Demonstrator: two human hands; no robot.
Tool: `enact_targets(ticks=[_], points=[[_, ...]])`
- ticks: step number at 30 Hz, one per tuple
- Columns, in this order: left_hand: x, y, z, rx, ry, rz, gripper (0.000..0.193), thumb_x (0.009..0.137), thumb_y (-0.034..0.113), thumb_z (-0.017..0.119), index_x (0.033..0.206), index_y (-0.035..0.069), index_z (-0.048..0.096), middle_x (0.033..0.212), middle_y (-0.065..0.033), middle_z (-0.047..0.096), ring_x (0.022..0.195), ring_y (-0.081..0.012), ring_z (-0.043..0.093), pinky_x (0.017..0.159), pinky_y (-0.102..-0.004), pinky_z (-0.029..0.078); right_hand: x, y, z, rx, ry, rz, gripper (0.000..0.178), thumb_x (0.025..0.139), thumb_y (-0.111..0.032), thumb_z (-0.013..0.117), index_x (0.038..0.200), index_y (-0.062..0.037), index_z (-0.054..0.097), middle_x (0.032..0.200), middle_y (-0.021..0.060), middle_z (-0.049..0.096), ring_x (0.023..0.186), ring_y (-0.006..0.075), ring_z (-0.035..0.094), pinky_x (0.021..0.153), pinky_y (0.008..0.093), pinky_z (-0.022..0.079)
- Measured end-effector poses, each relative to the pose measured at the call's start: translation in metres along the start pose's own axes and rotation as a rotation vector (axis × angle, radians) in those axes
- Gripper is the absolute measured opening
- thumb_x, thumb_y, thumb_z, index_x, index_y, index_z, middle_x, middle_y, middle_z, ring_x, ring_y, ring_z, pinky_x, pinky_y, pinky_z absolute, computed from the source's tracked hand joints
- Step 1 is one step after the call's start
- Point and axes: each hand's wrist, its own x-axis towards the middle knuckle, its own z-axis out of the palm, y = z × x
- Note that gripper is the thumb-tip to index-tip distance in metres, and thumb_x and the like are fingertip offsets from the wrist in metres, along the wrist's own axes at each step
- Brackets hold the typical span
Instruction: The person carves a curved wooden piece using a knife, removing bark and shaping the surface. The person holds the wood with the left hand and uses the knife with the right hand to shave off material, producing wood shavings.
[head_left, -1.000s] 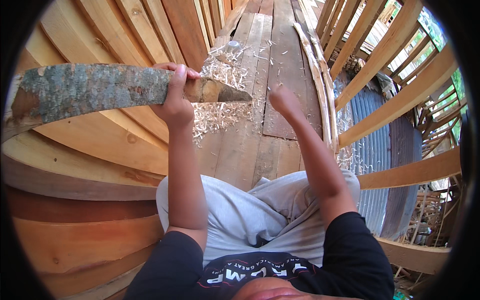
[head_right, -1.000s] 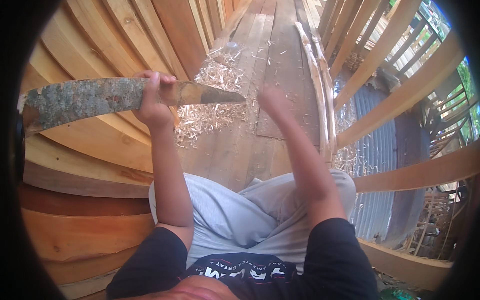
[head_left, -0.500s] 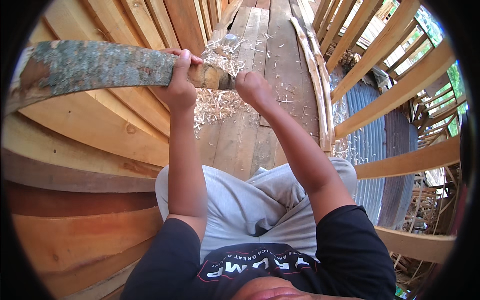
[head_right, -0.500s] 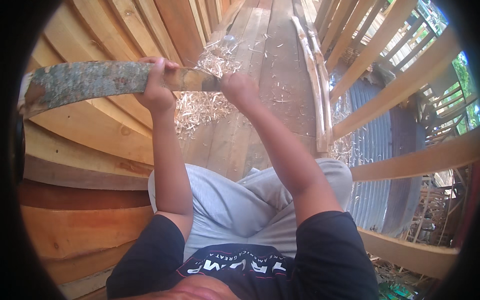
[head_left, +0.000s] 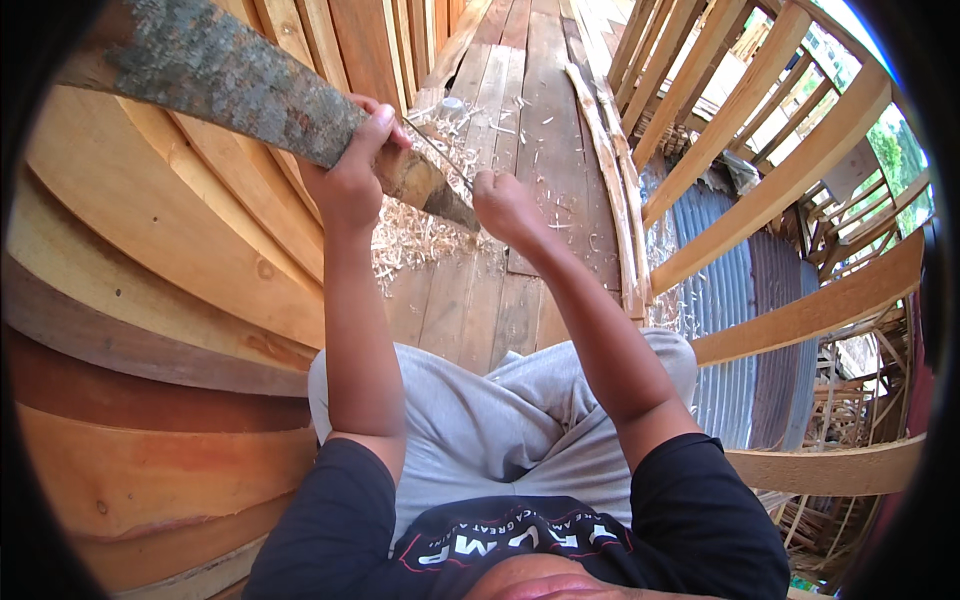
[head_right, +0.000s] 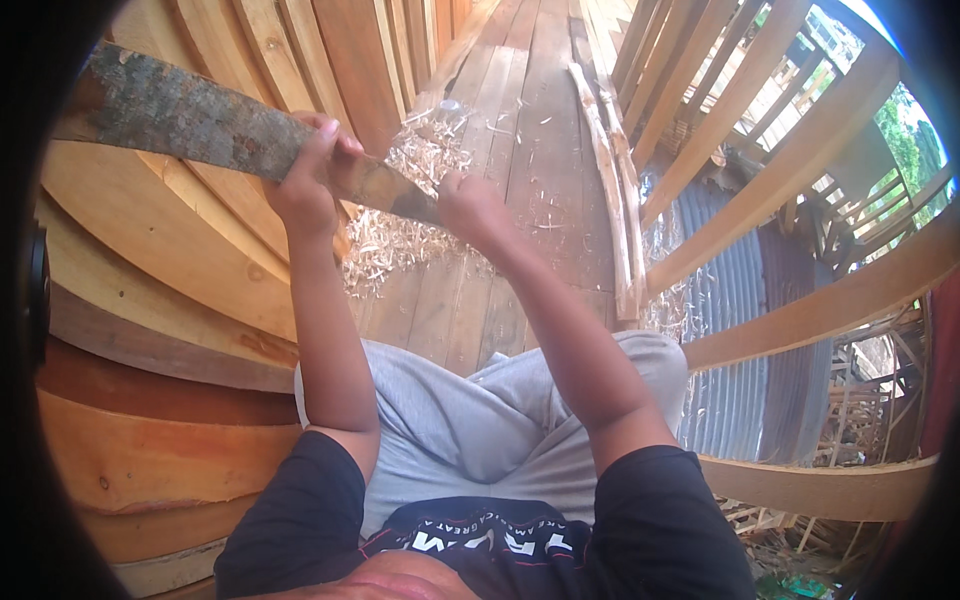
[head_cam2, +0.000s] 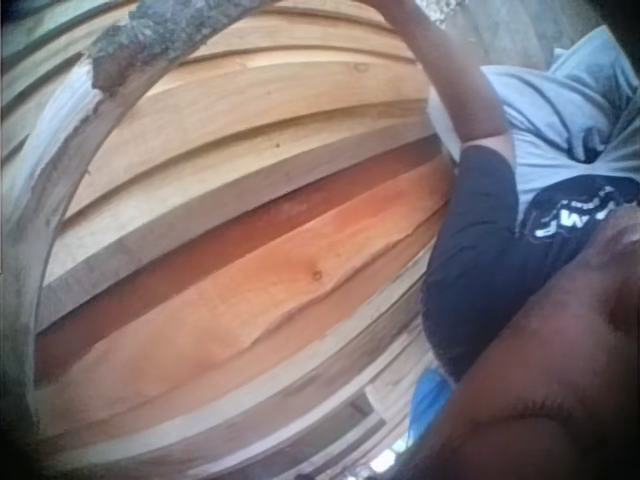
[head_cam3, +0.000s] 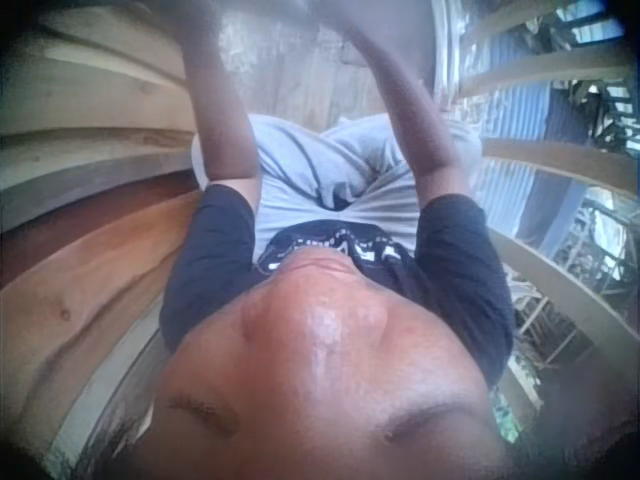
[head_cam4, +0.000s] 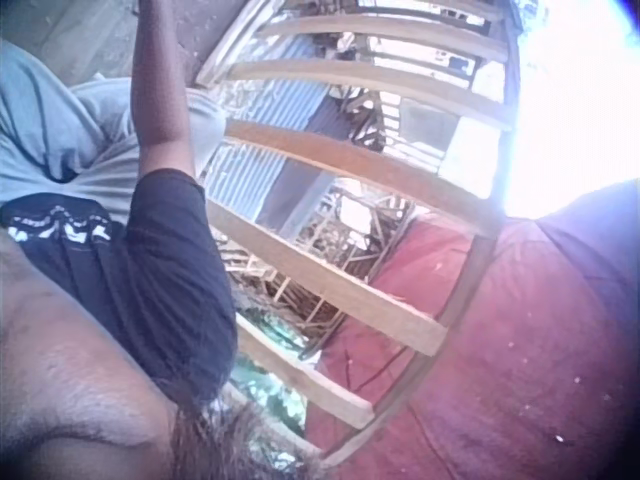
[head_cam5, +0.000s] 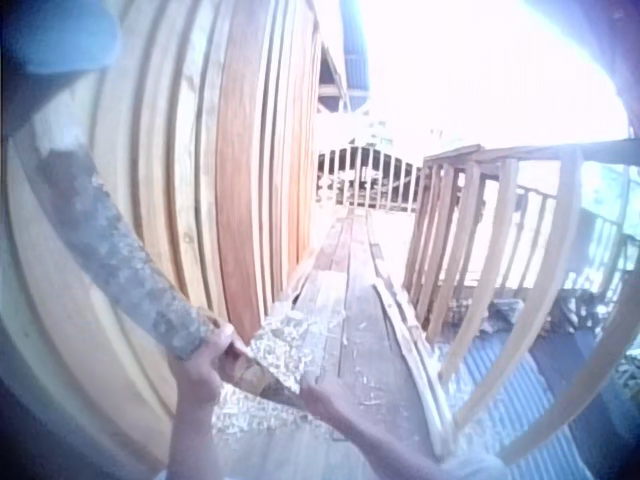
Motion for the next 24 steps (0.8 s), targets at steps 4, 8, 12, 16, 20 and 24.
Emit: enact_targets(ticks=[4,8,12,16,20,24], points=[[-0.002,-0.006,0.013,-0.043,0.004,-0.02,0.005,0.082,0.001,0.063,0.082,0.0,0.058,0.069,-0.007,0.061,0.064,-0.0163,0.062,0.064,-0.0283,0.05,0.017,0.071,0.049,-0.119,-0.042,-0.004,0.032,0.086,-0.012,0.042,0.098,0.0085,0.063,0.105,0.0313,0.062,0.101,0.0428,0.061,0.088,0.0485,0.047],[-0.001,-0.004,0.007,-0.002,0.067,0.046,0.005,0.082,0.0,0.061,0.082,0.0,0.056,0.068,-0.0076,0.06,0.062,-0.0175,0.062,0.062,-0.0294,0.051,0.008,0.027,0.019,-0.147,-0.224,0.057,0.049,0.093,-0.024,0.03,0.107,0.0117,0.06,0.114,0.0358,0.057,0.111,0.0462,0.056,0.099,0.0496,0.041],[0.002,-0.01,0.005,-0.026,0.058,0.046,0.004,0.082,-0.001,0.06,0.083,-0.001,0.056,0.068,-0.0076,0.06,0.062,-0.0184,0.062,0.063,-0.0292,0.052,0.017,0.029,0.019,-0.283,-0.163,0.117,0.033,0.089,-0.015,0.042,0.1,0.0059,0.066,0.108,0.0257,0.064,0.098,0.0383,0.064,0.084,0.0464,0.051],[-0.002,-0.014,0.007,0.001,0.027,0.069,0.004,0.082,0.0,0.06,0.084,-0.002,0.056,0.069,-0.0083,0.06,0.063,-0.0189,0.063,0.064,-0.0301,0.052,0.003,0.045,0.031,-0.169,0.056,0.146,0.04,0.093,-0.024,0.039,0.092,0.0036,0.067,0.096,0.0261,0.066,0.09,0.0394,0.065,0.081,0.0482,0.051],[-0.001,-0.015,0.009,0.014,0.005,0.058,0.004,0.083,0.001,0.059,0.083,-0.002,0.057,0.069,-0.0091,0.06,0.064,-0.0189,0.062,0.065,-0.0304,0.052,0.015,0.087,0.051,-0.174,0.221,0.081,0.05,0.094,-0.032,0.037,0.075,0.0029,0.067,0.077,0.0254,0.065,0.077,0.0424,0.065,0.075,0.0507,0.051],[-0.001,-0.016,0.007,-0.011,-0.028,0.016,0.004,0.082,0.002,0.059,0.082,-0.002,0.057,0.068,-0.0095,0.061,0.064,-0.0191,0.062,0.066,-0.0304,0.052,0.03,0.103,0.039,-0.313,0.29,-0.023,0.054,0.095,-0.034,0.036,0.069,0.0025,0.067,0.068,0.0254,0.063,0.068,0.0435,0.064,0.07,0.0521,0.051]])
